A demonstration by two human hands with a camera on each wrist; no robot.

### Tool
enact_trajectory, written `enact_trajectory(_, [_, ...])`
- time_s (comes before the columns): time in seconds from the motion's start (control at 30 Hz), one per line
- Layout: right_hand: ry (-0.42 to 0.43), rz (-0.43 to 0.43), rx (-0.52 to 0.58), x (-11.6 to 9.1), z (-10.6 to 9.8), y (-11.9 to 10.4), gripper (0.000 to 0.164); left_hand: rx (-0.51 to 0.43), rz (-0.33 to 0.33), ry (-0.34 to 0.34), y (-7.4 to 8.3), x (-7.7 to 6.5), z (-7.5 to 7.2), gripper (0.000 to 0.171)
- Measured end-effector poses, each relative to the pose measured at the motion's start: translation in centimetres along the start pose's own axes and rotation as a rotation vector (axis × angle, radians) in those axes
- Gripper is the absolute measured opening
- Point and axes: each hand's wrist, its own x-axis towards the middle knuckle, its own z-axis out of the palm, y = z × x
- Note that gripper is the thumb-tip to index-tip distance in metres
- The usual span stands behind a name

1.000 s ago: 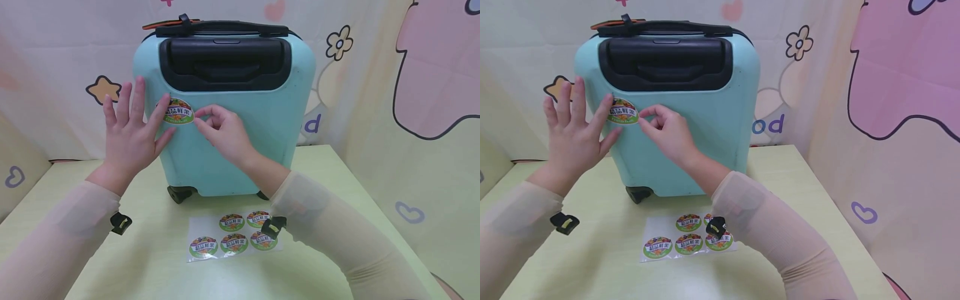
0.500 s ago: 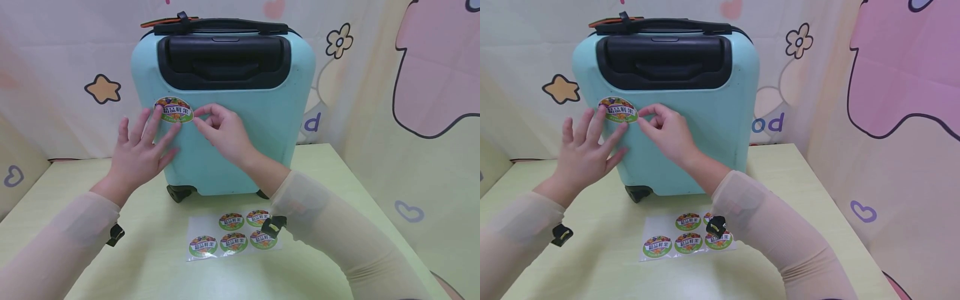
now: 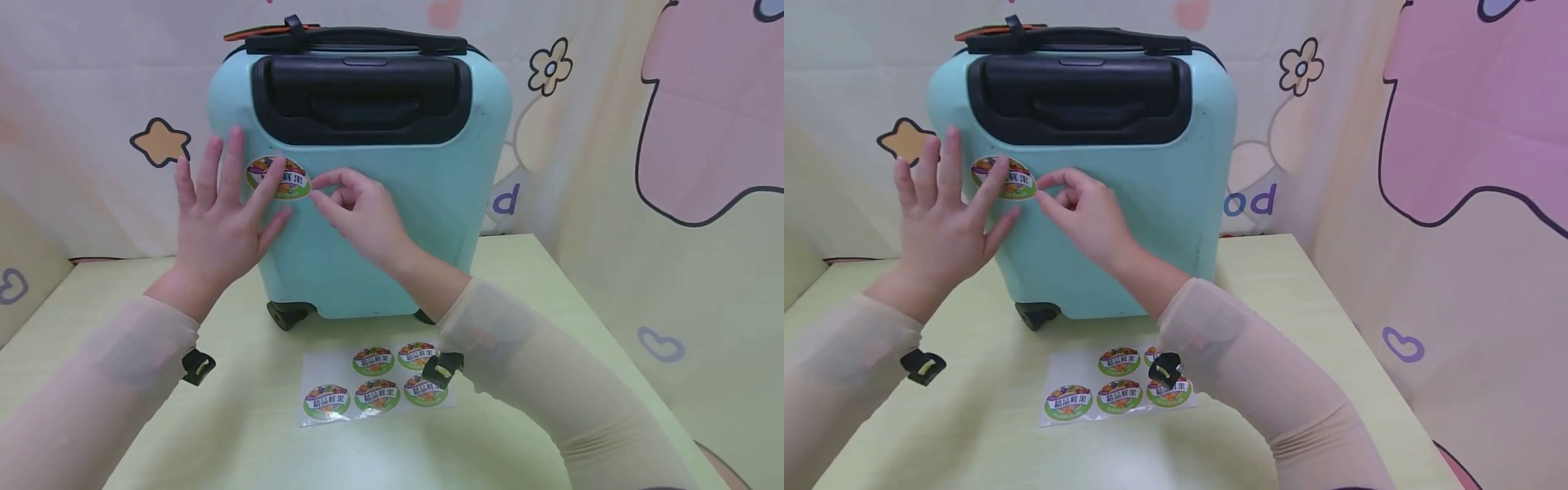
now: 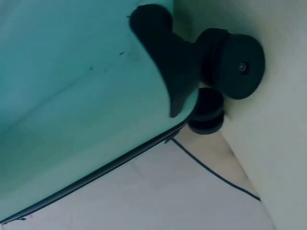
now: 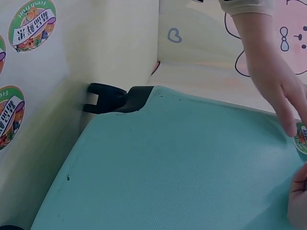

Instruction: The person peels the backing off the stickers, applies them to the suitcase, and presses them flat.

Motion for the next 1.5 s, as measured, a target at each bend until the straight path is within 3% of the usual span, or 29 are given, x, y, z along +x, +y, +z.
enact_trajectory(0.2, [-0.008, -0.006, 0.001, 0.1, 0.2, 0.0, 0.021, 0.032, 0.111, -0.001, 0.1, -2.1, 0.7, 0.044])
enact_trajectory(0.33, [-0.008, -0.006, 0.001, 0.0, 0.1, 0.1, 0.021, 0.033, 0.171, 0.012, 0.2, -2.3, 0.7, 0.043])
enact_trajectory(0.63, [-0.01, -0.005, -0.01, 0.1, 0.0, 0.3, 0.022, -0.023, 0.013, 0.016, 0.6, 0.6, 0.2, 0.056])
enact_trajectory(0.73, [-0.013, -0.012, -0.015, 0.1, 0.1, 0.3, 0.022, -0.008, 0.019, -0.005, 0.8, 0.3, 0.3, 0.053])
enact_trajectory(0.93, [-0.014, -0.021, -0.013, 0.0, 0.0, 0.2, 0.024, 0.026, 0.116, -0.02, 1.1, -1.4, 0.9, 0.045])
enact_trajectory(1.03, [-0.018, -0.022, -0.015, -0.1, -0.1, 0.2, 0.026, 0.009, 0.142, -0.006, 1.1, -1.6, 1.0, 0.044])
enact_trajectory(1.2, [-0.021, -0.024, -0.02, -0.2, -0.3, 0.3, 0.026, -0.041, 0.075, 0.011, 1.1, -0.3, 0.9, 0.052])
enact_trajectory(1.33, [-0.02, -0.034, -0.025, -0.2, -0.4, 0.4, 0.027, -0.023, 0.014, -0.008, 1.2, 0.7, 0.8, 0.057])
enact_trajectory(1.5, [-0.029, -0.031, -0.051, -0.4, -0.4, 0.3, 0.029, 0.005, 0.002, -0.025, 1.4, 0.5, 0.9, 0.054])
